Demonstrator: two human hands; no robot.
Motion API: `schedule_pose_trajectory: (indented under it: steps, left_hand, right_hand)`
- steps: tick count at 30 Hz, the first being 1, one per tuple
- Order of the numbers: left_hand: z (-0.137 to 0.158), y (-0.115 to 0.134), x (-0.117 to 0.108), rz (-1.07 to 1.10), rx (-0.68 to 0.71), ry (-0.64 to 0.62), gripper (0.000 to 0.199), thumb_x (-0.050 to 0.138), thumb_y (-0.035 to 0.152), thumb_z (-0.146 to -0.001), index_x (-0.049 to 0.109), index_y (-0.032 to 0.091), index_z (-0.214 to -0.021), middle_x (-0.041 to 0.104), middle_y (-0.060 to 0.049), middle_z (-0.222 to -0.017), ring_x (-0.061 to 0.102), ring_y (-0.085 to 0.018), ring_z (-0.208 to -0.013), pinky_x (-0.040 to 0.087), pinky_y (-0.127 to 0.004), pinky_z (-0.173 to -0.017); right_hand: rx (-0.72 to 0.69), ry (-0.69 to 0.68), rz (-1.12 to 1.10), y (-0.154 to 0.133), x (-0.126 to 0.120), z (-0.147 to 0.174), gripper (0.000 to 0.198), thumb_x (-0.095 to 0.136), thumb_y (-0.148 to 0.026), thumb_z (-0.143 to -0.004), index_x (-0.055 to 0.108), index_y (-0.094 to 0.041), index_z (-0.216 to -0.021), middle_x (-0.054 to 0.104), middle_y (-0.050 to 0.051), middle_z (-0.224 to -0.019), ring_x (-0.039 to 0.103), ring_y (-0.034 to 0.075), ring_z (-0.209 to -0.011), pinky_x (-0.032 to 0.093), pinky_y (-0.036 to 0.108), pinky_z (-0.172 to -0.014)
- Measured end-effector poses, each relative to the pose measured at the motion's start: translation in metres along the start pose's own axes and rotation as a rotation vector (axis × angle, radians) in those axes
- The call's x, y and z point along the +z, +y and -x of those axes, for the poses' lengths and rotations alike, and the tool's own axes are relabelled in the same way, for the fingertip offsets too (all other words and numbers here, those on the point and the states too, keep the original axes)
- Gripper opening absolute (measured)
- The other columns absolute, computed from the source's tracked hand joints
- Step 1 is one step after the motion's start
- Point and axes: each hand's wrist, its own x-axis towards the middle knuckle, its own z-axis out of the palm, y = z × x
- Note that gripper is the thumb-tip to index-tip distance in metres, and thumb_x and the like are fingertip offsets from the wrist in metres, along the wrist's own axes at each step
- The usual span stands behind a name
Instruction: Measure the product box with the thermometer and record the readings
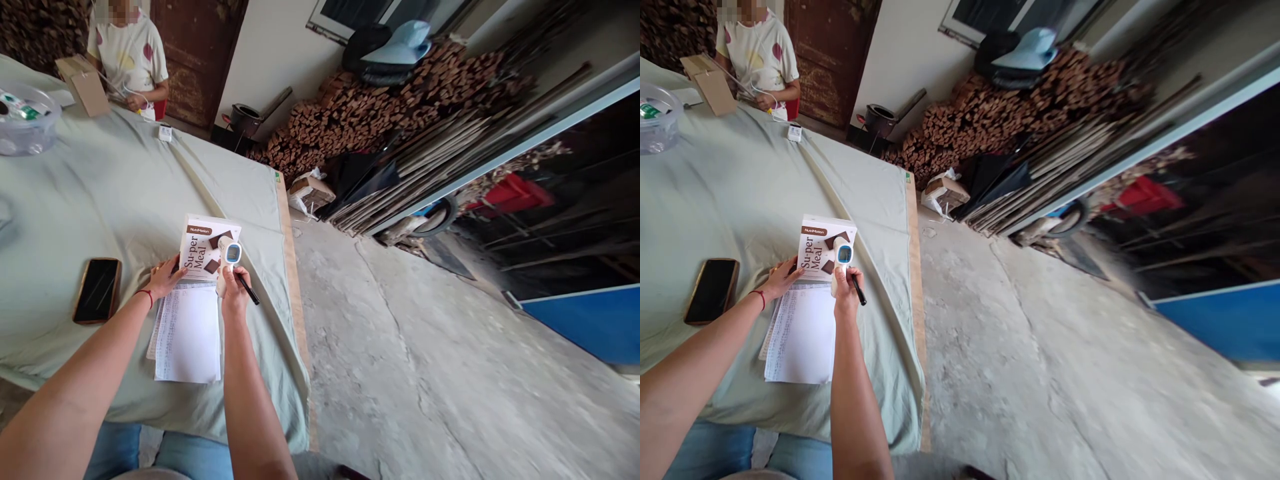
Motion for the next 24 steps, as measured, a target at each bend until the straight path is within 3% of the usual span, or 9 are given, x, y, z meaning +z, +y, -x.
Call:
schedule_pose_trajectory:
  steps: [5, 10, 15, 20, 24]
  left_hand:
    - [0.001, -0.002, -0.001, 0.017, 0.011, -0.005, 0.061, 0.048, 0.053, -0.093, 0.047, 0.026, -0.148, 0.066, -0.009, -0.136, 0.048, -0.039, -0.136, 0.031, -0.064, -0.115]
    - [0.000, -0.004, -0.001, -0.020, 0.029, -0.012, 0.063, 0.058, 0.045, -0.089, 0.047, 0.026, -0.148, 0.063, -0.010, -0.141, 0.046, -0.038, -0.139, 0.032, -0.062, -0.117]
    - [-0.003, -0.001, 0.001, -0.071, 0.046, 0.005, 0.055, 0.057, 0.038, -0.088, 0.052, 0.029, -0.142, 0.061, -0.008, -0.144, 0.048, -0.038, -0.138, 0.034, -0.063, -0.115]
    - [0.011, -0.001, 0.003, -0.168, 0.058, -0.017, 0.070, 0.066, 0.033, -0.079, 0.047, 0.024, -0.145, 0.048, -0.013, -0.156, 0.040, -0.040, -0.144, 0.032, -0.060, -0.117]
    - [0.037, -0.004, 0.005, -0.264, 0.067, 0.003, 0.059, 0.064, 0.031, -0.080, 0.052, 0.024, -0.138, 0.048, -0.012, -0.155, 0.041, -0.037, -0.143, 0.031, -0.057, -0.118]
  right_hand:
    - [-0.023, -0.024, 0.109, 0.000, -0.017, 0.008, 0.047, 0.077, -0.052, -0.074, 0.044, -0.025, -0.091, 0.069, -0.003, -0.083, 0.066, 0.014, -0.072, 0.054, 0.031, -0.069]
    - [-0.073, -0.089, 0.300, 0.003, -0.069, 0.043, 0.048, 0.085, -0.048, -0.066, 0.052, -0.022, -0.089, 0.072, 0.004, -0.100, 0.066, 0.017, -0.080, 0.054, 0.032, -0.071]
    - [-0.138, -0.110, 0.666, 0.009, -0.113, 0.069, 0.040, 0.079, -0.053, -0.073, 0.059, -0.022, -0.087, 0.072, 0.006, -0.101, 0.061, 0.018, -0.078, 0.050, 0.030, -0.068]
    - [-0.237, -0.080, 0.879, 0.003, -0.110, 0.072, 0.041, 0.068, -0.062, -0.081, 0.066, -0.022, -0.093, 0.070, 0.008, -0.096, 0.062, 0.025, -0.093, 0.049, 0.037, -0.083]
    - [-0.224, -0.045, 0.753, -0.007, -0.083, 0.078, 0.037, 0.056, -0.051, -0.090, 0.068, -0.022, -0.109, 0.069, 0.009, -0.106, 0.062, 0.024, -0.100, 0.049, 0.038, -0.088]
